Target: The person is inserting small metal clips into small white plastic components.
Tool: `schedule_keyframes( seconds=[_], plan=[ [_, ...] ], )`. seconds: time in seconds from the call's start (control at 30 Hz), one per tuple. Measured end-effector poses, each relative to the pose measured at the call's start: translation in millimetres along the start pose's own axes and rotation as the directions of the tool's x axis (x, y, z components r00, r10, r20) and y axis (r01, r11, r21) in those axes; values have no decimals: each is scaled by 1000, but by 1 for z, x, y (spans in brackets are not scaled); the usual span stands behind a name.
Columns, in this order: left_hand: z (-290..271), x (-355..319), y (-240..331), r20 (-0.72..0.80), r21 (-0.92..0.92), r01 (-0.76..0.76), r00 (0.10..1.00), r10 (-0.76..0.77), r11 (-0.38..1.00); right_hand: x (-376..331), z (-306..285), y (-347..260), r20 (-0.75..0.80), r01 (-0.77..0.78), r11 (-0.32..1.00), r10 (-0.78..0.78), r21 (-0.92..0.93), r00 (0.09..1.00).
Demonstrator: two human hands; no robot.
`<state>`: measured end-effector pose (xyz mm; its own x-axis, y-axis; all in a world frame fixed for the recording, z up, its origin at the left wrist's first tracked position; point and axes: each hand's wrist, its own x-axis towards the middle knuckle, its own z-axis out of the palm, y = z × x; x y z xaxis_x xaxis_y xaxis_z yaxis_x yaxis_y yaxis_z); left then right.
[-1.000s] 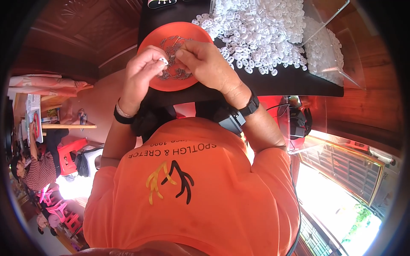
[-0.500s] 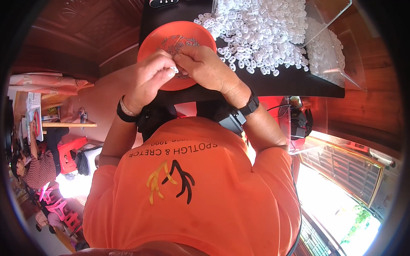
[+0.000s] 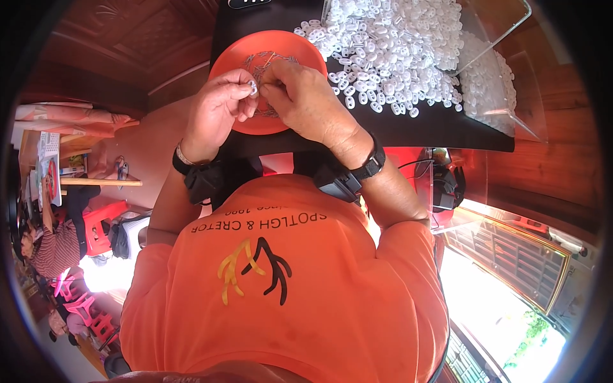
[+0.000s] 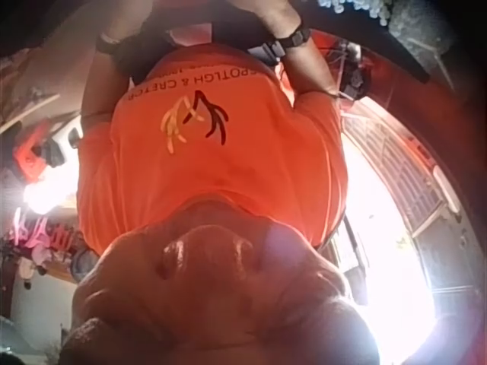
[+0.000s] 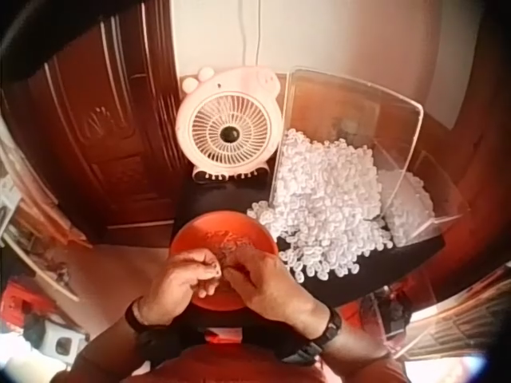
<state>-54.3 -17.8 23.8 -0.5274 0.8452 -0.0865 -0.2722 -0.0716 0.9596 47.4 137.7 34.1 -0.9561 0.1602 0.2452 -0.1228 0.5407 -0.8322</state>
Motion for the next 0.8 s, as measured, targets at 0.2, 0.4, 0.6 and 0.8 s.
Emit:
schedule_keyframes(
  seconds=[0.2, 0.4, 0.6, 0.8],
  plan=[
    [-21, 6, -3, 21, -363, 43, 999, -38, 931, 1, -4, 5, -72, 47, 999, -46, 15, 996],
    [-2, -3, 8, 75, 472, -438, 885, 460, 765, 5, -9, 8, 198, -276, 847, 207, 454, 958],
    [6, -10, 15, 280, 664, -555, 805, 522, 500, 5, -7, 4, 179, -326, 791, 273, 517, 945],
    [9, -7, 1, 283, 737, -538, 796, 536, 410, 1, 0, 4, 137, -210, 895, 169, 392, 976]
  ],
)
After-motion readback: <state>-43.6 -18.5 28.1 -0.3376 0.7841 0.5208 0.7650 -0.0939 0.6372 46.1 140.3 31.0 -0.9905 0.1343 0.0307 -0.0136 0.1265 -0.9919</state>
